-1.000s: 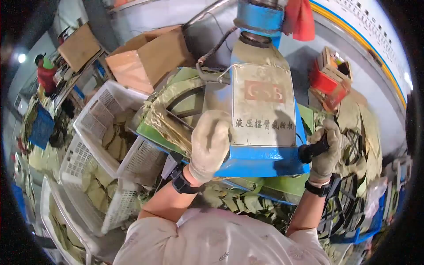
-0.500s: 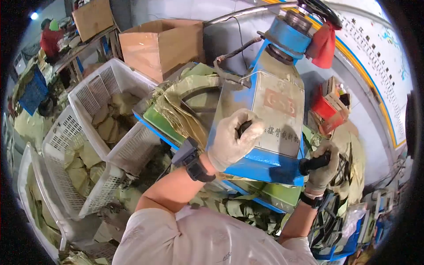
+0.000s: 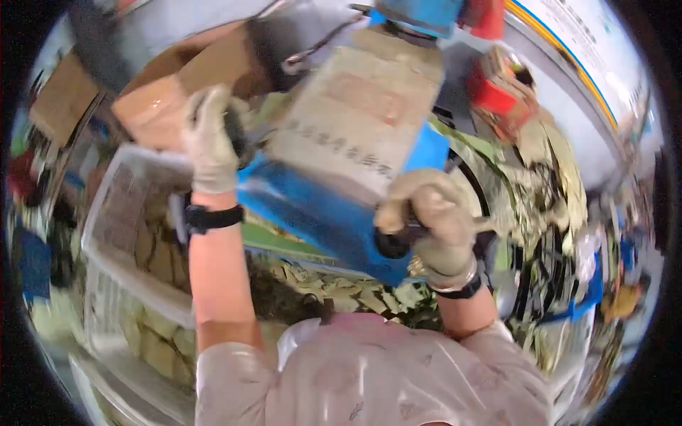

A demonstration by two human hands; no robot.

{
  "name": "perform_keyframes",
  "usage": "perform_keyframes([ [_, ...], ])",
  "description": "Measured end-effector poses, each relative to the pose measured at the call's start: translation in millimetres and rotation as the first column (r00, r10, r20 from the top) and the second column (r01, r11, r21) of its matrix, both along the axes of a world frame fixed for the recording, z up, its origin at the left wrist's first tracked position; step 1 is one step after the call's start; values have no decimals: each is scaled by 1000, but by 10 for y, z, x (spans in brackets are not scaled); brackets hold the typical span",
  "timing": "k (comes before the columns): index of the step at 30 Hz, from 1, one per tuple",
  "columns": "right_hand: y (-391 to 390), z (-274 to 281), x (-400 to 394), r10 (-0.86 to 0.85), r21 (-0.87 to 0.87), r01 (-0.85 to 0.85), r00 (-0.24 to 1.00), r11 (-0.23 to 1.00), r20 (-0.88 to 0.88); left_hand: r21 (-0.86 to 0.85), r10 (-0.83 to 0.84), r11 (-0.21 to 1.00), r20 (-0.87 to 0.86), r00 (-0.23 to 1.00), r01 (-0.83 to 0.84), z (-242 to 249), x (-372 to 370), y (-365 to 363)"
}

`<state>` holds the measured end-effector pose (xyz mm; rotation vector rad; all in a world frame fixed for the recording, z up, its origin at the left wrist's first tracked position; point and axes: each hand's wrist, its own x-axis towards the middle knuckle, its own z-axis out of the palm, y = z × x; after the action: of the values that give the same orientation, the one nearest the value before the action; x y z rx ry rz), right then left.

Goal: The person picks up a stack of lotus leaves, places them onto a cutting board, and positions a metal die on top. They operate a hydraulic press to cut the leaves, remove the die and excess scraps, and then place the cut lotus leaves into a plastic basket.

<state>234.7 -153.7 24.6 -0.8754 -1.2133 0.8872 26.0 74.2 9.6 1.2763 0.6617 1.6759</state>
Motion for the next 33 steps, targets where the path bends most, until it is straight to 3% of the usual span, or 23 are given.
perform_keyframes([
  [1, 122, -13, -106, 66, 49, -67, 998, 997, 3, 147, 63, 988, -140, 988, -43, -57, -74, 182],
  [2, 212, -22, -228, 77, 30, -76, 996, 997, -34, 102, 135, 987, -123, 983, -123, -27, -67, 293],
  [3, 298, -27, -342, 85, 14, -84, 994, 996, -73, 147, 56, 989, -171, 984, -31, -170, -201, 617],
  [5, 457, -31, -482, 101, -29, -104, 989, 994, -105, 61, 105, 993, -126, 986, -98, -151, -155, 761],
  [7, 592, -105, -612, 134, -32, -142, 976, 989, -169, 70, -20, 997, -92, 996, 27, -247, -259, 989],
  [9, 672, -163, -700, 140, -6, -145, 968, 989, -209, 13, 81, 997, -97, 992, -80, -271, -261, 1106],
  [10, 701, -207, -709, 149, 0, -153, 967, 988, -208, 21, 53, 998, -101, 993, -51, -387, -276, 1210],
  [12, 755, -280, -716, 185, -16, -192, 959, 981, -214, 293, 148, 953, -234, 961, -76, -586, -368, 1433],
  [15, 706, -223, -683, 182, -89, -203, 963, 975, -198, 339, 254, 928, -280, 926, -152, -620, -307, 1346],
  [16, 726, -274, -703, 178, -37, -189, 963, 981, -203, 601, 457, 778, -339, 822, -185, -613, -313, 1311],
  [17, 731, -315, -726, 170, -31, -180, 964, 983, -203, 605, 451, 776, -337, 826, -177, -599, -292, 1260],
  [19, 744, -349, -762, 136, 3, -138, 969, 990, -204, 386, 285, 907, -270, 920, -168, -522, -247, 1173],
  [20, 743, -339, -752, 125, 14, -125, 970, 992, -206, 669, 572, 702, -328, 752, -243, -588, -297, 1274],
  [21, 725, -330, -735, 159, -20, -167, 964, 986, -214, 677, 563, 700, -326, 760, -227, -568, -291, 1266],
  [23, 659, -314, -705, 167, -51, -183, 959, 982, -230, 240, 311, 937, -236, 920, -255, -555, -215, 1219],
  [24, 618, -296, -700, 76, -36, -80, 993, 996, -92, 47, 236, 972, -165, 958, -232, -534, -214, 1276],
  [25, 581, -302, -688, -17, -13, 17, 999, 1000, 46, 42, 218, 976, -170, 961, -214, -501, -205, 1256],
  [26, 548, -422, -642, -218, 157, 181, 940, 971, 262, 39, 184, 983, -195, 963, -180, -444, -205, 1228],
  [27, 454, -503, -554, -230, 149, 196, 938, 969, 258, 36, 153, 988, -221, 963, -149, -386, -199, 1219],
  [28, 299, -556, -401, -351, 189, 298, 842, 936, 411, -99, 61, 992, -126, 990, -74, -335, -202, 1291],
  [29, 120, -581, -252, -447, 238, 380, 709, 894, 545, -112, 54, 991, -136, 989, -69, -248, -203, 1279],
  [31, -238, -602, 81, -366, 131, 420, 548, 898, 752, 32, 125, 992, -319, 940, -121, -109, -177, 1280],
  [33, -614, -781, 292, -411, 214, 451, 401, 866, 819, 43, 127, 992, -279, 952, -120, -184, -210, 1745],
])
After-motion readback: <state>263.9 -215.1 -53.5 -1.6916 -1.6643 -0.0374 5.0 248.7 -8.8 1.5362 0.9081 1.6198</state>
